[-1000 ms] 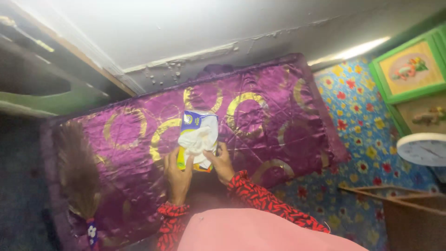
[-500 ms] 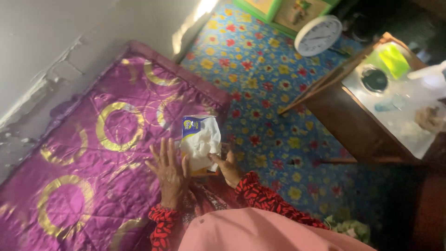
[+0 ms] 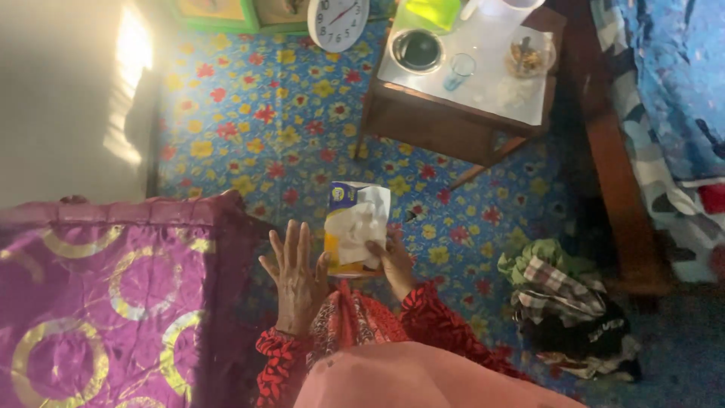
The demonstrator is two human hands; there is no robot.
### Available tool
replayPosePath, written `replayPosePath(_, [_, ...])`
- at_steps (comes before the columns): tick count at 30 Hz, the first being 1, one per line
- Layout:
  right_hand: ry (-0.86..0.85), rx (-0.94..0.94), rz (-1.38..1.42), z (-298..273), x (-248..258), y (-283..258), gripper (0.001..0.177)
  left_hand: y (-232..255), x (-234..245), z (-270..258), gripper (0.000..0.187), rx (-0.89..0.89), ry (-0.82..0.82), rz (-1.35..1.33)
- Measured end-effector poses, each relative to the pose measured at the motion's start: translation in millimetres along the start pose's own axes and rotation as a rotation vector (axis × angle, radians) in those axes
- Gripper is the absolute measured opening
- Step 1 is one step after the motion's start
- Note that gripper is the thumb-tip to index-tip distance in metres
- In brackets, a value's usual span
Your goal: The person uses a feather duster to wipe a purple patterned surface. They repeatedly sweep the duster across the surface in a consistent motion, maintaining contact with the surface throughout the clip.
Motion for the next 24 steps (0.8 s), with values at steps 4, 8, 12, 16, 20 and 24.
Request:
replayPosePath(4, [0.111, 0.009, 0.161, 23, 58, -9, 0.050, 19, -4, 36, 0.067, -0.037, -0.045, -0.099])
replayPosePath(8, [0.184, 0.098, 0.264, 63, 101, -33, 0.042, 19, -13, 76, 0.068, -0.017, -0.124, -0.121])
replayPosePath(12, [0.573, 0.829, -0.995, 109, 174, -32, 0.042, 13, -16, 112, 0.066, -0.018, -0.190, -0.160])
replayPosePath(16, [0.459, 0.121, 0.530, 108, 166, -88, 0.026, -18, -34, 152, 0.071, -0.067, -0.212, -0.115])
replayPosePath(20, [0.478, 0.178, 0.525, 111, 172, -134, 0.024, -12, -30, 194, 0.069, -0.131, -0.239, -0.175])
replayPosePath(24, [0.528, 0.136, 0.475, 141, 190, -171, 0.024, -7, -42, 222, 0.069, -0.132, -0.248, -0.169])
Point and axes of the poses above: each hand's wrist, its own z-axis towards the middle knuckle, its own x-axis out of the back of the hand, y = z × x, the point moved 6 cm from there along z, towards the middle knuckle, and after that the axes turned 13 degrees about -x, right-handed, at the moved point
